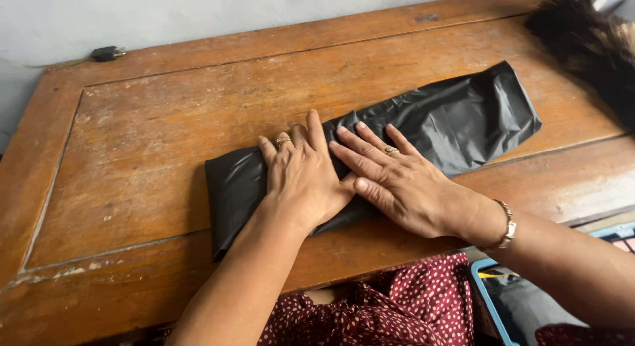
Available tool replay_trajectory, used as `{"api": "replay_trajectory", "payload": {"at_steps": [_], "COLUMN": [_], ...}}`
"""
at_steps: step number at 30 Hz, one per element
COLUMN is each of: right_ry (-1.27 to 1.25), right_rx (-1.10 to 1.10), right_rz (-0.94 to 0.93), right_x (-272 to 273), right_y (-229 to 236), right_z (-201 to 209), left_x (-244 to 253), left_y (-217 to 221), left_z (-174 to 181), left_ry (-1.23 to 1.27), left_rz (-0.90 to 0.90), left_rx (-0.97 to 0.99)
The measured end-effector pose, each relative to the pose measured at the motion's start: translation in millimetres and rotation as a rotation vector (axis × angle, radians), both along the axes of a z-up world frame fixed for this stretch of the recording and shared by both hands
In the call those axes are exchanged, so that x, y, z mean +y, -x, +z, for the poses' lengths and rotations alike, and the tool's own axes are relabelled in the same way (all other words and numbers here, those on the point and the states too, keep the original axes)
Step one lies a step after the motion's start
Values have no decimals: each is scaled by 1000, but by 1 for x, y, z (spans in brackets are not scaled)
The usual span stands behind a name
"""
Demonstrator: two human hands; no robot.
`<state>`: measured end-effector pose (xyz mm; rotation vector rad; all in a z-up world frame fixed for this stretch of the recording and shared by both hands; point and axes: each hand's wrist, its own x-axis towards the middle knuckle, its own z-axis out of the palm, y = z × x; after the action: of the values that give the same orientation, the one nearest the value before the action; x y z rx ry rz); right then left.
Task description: The person folds a black plastic material into a small rectangle by layering it multiple times and then places a labeled sleeve around it.
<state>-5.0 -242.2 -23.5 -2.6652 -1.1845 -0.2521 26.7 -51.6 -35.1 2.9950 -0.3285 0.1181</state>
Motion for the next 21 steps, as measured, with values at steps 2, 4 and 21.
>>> {"api": "replay_trajectory", "payload": {"at_steps": [2, 4, 21], "right_ry": [-63, -43, 87], "right_rx": [206, 165, 130], "right_rz": [-28, -16, 10], "right_x": [-3, -5, -11], "right_y": [-3, -3, -13], "right_z": [-1, -7, -10], "left_x": [4, 19, 83], "left_y": [-2, 8, 51], "left_z": [-3, 17, 4], "left_ry": [51, 199, 8], "left_rz": [-94, -182, -208], "left_rx": [-51, 75, -225]}}
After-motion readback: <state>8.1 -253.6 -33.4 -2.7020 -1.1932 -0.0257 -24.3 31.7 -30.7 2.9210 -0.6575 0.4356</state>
